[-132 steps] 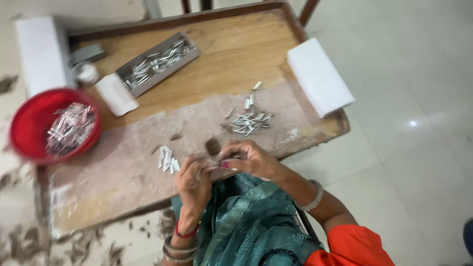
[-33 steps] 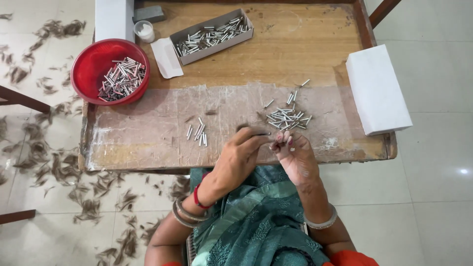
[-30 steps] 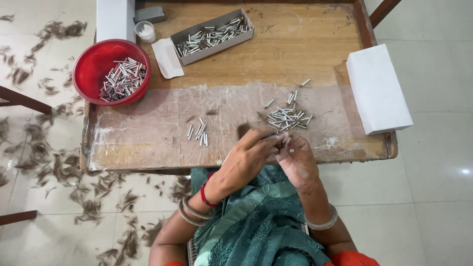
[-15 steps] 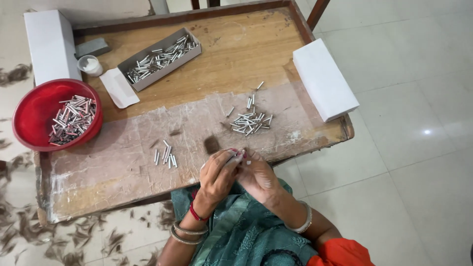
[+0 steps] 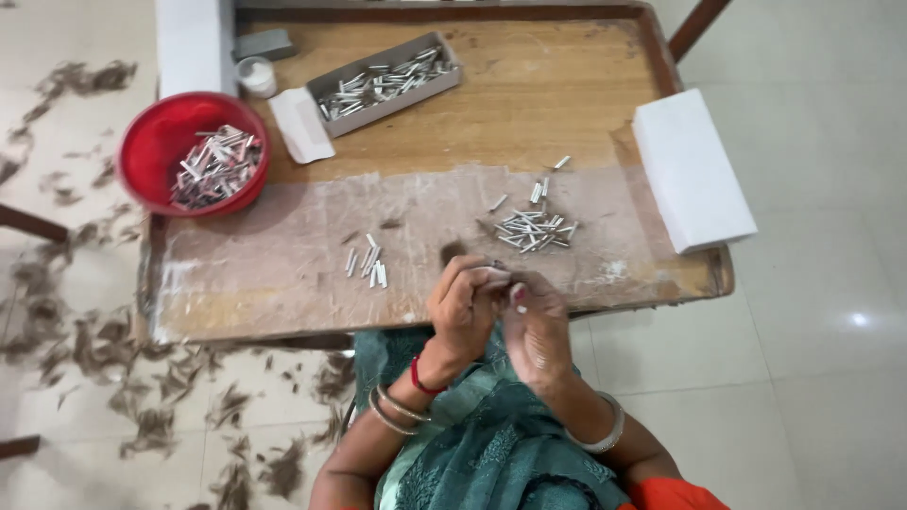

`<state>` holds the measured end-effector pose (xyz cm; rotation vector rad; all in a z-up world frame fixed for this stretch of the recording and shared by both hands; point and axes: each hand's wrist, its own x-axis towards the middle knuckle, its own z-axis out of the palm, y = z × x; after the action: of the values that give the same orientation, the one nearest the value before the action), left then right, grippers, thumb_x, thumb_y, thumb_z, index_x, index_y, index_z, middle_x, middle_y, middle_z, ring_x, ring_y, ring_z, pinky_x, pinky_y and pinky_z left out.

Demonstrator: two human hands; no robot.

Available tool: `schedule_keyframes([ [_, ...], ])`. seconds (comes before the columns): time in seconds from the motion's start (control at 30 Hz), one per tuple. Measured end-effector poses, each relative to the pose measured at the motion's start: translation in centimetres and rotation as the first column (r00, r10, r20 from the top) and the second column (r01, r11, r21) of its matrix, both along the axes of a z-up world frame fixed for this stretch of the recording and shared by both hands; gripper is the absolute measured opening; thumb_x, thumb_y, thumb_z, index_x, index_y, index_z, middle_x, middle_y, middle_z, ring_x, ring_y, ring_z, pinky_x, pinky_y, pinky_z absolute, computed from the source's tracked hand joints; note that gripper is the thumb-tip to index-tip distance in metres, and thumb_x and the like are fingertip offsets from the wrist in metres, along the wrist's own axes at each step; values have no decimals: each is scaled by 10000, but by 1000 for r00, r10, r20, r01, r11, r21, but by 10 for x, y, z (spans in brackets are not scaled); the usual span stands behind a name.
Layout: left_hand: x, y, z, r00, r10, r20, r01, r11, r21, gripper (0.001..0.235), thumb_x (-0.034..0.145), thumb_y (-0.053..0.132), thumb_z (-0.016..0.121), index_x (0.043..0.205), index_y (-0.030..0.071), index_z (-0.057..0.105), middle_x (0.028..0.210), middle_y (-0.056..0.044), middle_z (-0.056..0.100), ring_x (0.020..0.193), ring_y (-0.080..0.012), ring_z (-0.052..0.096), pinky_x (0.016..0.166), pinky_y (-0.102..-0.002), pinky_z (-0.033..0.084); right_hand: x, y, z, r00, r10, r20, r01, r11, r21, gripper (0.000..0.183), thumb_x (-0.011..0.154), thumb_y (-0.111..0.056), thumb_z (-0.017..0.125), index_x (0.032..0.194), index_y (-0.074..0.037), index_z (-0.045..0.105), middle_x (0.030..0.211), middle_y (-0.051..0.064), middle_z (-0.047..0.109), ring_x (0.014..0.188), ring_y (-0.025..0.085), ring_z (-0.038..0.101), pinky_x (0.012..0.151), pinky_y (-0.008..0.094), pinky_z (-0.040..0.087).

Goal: The person sits at a wooden table and repeatedly packs loose hair into small metal tubes by hand, pressing the hair in with her fingers and setting finished tubes aside with the others on the table.

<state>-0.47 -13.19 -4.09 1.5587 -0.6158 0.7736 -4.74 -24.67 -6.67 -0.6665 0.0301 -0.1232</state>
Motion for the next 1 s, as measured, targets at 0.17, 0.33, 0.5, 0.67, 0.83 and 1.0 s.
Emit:
schedule_keyframes([
  [0.17,-3,-1,-16,836,-367,-407,235,912,-337,50,1011,-44,646,1006,-35,696,979,-117,710,922,-156,667,835,-293,554,19,-22,1,901,-184,393,369,800,-473,237,943,15,737,1178,8,707,1231,77,629,1083,172,650,927,301,562],
  [0.33,0,3,-18,436,-737,-516,325,664,-674,99,1008,39,639,1036,-38,695,961,-50,737,894,-102,687,841,-259,574,25,-33,12,768,-81,636,614,376,-694,193,920,77,728,1077,-34,747,1137,96,661,1039,203,665,850,312,585],
  [0.5,-3,5,-10,349,-773,-529,324,630,-706,96,1009,55,671,1013,-39,690,952,-55,730,867,-95,687,803,-270,605,29,-31,19,706,-55,706,675,356,-647,118,916,53,739,997,-34,743,1088,90,672,1006,225,676,848,323,575],
  [0.67,-3,0,-11,303,-760,-575,297,649,-701,108,1007,55,691,978,-49,690,936,-48,718,847,-106,687,754,-284,611,33,-31,8,639,-95,763,743,331,-582,65,967,-12,729,902,-19,732,1050,68,675,985,242,686,829,330,585],
  [0.83,-6,-7,-17,435,-683,-587,283,723,-631,90,998,20,662,1056,-33,706,945,-34,730,868,-83,670,761,-247,591,38,-23,-2,690,-234,685,688,506,-520,138,923,-71,773,857,8,681,1009,69,663,953,212,648,884,320,545],
  [1.0,-9,22,26,665,-416,-620,272,908,-319,152,960,-13,630,1110,-31,649,953,-96,771,893,-96,731,744,-235,594,35,-36,-14,914,-153,375,283,903,-323,119,935,-40,774,898,-16,663,1059,76,636,1043,212,615,1014,351,519],
])
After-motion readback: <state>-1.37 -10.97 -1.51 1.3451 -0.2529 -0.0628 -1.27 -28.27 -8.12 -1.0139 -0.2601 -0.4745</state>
